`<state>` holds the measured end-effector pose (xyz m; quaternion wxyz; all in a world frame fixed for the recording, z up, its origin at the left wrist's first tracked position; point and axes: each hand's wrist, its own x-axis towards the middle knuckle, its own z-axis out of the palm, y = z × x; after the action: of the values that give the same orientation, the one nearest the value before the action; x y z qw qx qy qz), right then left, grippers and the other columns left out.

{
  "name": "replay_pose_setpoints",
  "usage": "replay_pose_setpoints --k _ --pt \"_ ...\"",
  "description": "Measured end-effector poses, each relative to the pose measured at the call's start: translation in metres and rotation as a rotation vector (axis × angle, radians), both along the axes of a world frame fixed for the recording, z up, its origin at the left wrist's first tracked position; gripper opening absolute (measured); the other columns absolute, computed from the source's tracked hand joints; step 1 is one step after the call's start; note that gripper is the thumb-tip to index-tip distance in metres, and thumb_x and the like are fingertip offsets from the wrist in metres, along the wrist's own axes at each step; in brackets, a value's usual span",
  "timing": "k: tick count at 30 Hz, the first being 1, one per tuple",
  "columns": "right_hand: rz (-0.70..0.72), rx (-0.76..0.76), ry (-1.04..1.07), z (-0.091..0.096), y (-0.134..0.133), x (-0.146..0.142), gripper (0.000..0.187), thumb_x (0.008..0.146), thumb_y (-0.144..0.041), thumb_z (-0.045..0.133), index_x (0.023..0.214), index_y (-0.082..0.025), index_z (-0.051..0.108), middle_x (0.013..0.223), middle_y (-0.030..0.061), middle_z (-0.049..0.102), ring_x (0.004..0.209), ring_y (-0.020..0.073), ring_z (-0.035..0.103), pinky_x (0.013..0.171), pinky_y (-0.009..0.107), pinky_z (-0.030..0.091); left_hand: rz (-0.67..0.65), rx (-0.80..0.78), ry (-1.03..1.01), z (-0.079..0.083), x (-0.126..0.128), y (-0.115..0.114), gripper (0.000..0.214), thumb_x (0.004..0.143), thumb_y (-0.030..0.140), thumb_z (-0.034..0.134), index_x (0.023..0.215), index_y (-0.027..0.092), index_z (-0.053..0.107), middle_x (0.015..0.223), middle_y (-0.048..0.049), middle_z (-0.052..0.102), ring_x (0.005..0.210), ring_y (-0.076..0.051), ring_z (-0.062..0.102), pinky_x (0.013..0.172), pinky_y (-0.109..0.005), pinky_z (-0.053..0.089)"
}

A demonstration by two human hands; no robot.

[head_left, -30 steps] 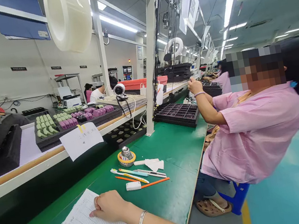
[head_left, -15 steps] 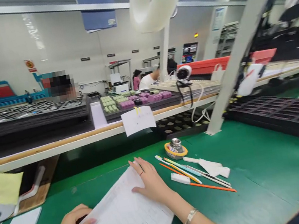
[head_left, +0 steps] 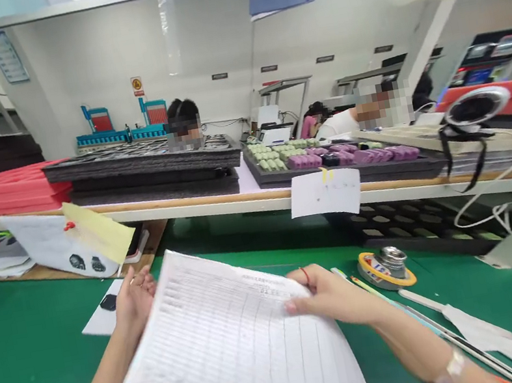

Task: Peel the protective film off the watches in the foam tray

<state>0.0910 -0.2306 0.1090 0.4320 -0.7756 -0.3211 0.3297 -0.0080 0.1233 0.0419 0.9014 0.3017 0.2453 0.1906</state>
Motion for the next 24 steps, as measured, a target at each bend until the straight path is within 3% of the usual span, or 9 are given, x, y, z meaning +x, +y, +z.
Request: replay_pose_setpoints --k 4,6,8,10,13,15,17,21,24 --pt "-0.384 -0.524 -0.872 -0.023 -0.009 0.049 0.026 0.088 -0.036 0.055 0.088 -0.014 0.07 0.073 0.0071 0.062 0.061 0.0111 0.046 0.056 0.018 0.017 0.038 -0.06 0.039 -0.006 0.005 -0.003 0.023 0.097 0.029 0.048 0.102 0.009 0.059 0.072 -0.0019 0.048 0.057 -0.008 0.045 0.055 -0.02 0.042" --pt "-0.476 -0.416 -1.221 -0.02 -0.019 0.058 0.038 0.092 -0.048 0.049 0.089 -0.018 0.072 0.065 0.0061 0.061 0.055 0.0123 0.049 0.052 0.019 0.017 0.041 -0.04 0.079 -0.01 0.005 -0.005 0.022 0.094 0.027 0.052 0.103 0.008 0.06 0.073 -0.0025 0.049 0.057 -0.008 0.045 0.054 -0.021 0.043" --pt "-0.407 -0.188 -1.464 -0.004 -0.03 0.051 0.048 0.097 -0.052 0.04 0.083 -0.02 0.073 0.063 0.0039 0.061 0.05 0.01 0.048 0.048 0.021 0.018 0.04 -0.015 0.093 -0.013 0.005 -0.008 0.022 0.094 0.026 0.054 0.102 0.007 0.061 0.074 -0.0028 0.05 0.057 -0.008 0.046 0.053 -0.021 0.043" --pt "-0.351 -0.047 -1.413 0.019 -0.038 0.032 0.051 0.095 -0.057 0.041 0.081 -0.021 0.074 0.058 0.0009 0.059 0.046 0.0081 0.045 0.046 0.02 0.024 0.033 0.007 0.101 -0.014 0.005 -0.01 0.021 0.094 0.026 0.054 0.1 0.007 0.061 0.074 -0.0028 0.05 0.057 -0.008 0.046 0.053 -0.021 0.043" --pt "-0.379 0.033 -0.813 0.043 -0.042 0.002 0.056 0.078 -0.071 0.055 0.079 -0.017 0.072 0.065 0.003 0.061 0.051 0.0092 0.05 0.045 0.017 0.036 0.016 0.031 0.133 -0.017 0.007 -0.011 0.021 0.094 0.025 0.054 0.099 0.007 0.062 0.074 -0.0027 0.051 0.056 -0.008 0.046 0.053 -0.021 0.043" --pt "-0.362 0.023 -0.452 0.042 -0.042 -0.005 0.064 0.068 -0.076 0.061 0.078 -0.013 0.069 0.071 0.0068 0.062 0.057 0.0126 0.055 0.046 0.019 0.04 0.004 0.047 0.154 -0.019 0.009 -0.012 0.02 0.094 0.024 0.053 0.097 0.006 0.062 0.075 -0.0035 0.053 0.058 -0.008 0.047 0.054 -0.021 0.043" --pt "-0.286 -0.054 -0.33 0.026 -0.043 0.0 0.065 0.069 -0.075 0.06 0.076 -0.011 0.065 0.073 0.008 0.062 0.061 0.0137 0.056 0.05 0.02 0.041 -0.009 0.066 0.166 -0.021 0.01 -0.013 0.02 0.095 0.024 0.052 0.097 0.006 0.062 0.076 -0.004 0.053 0.059 -0.008 0.048 0.054 -0.02 0.043" --pt "-0.422 -0.2 -1.001 -0.004 -0.05 0.03 0.049 0.089 -0.057 0.048 0.084 -0.016 0.073 0.072 0.0035 0.065 0.059 0.0122 0.056 0.053 0.021 0.033 -0.008 0.099 0.184 -0.017 0.009 -0.017 0.019 0.095 0.022 0.052 0.098 0.006 0.062 0.072 -0.0022 0.05 0.056 -0.008 0.046 0.053 -0.02 0.043" --pt "-0.511 -0.061 -1.464 0.009 -0.055 0.037 0.034 0.094 -0.043 0.05 0.093 -0.023 0.077 0.078 -0.0022 0.068 0.06 0.0087 0.059 0.053 0.02 0.032 0.006 0.117 0.189 -0.014 0.009 -0.018 0.019 0.095 0.021 0.051 0.098 0.006 0.061 0.072 -0.0021 0.051 0.057 -0.008 0.048 0.053 -0.02 0.043"
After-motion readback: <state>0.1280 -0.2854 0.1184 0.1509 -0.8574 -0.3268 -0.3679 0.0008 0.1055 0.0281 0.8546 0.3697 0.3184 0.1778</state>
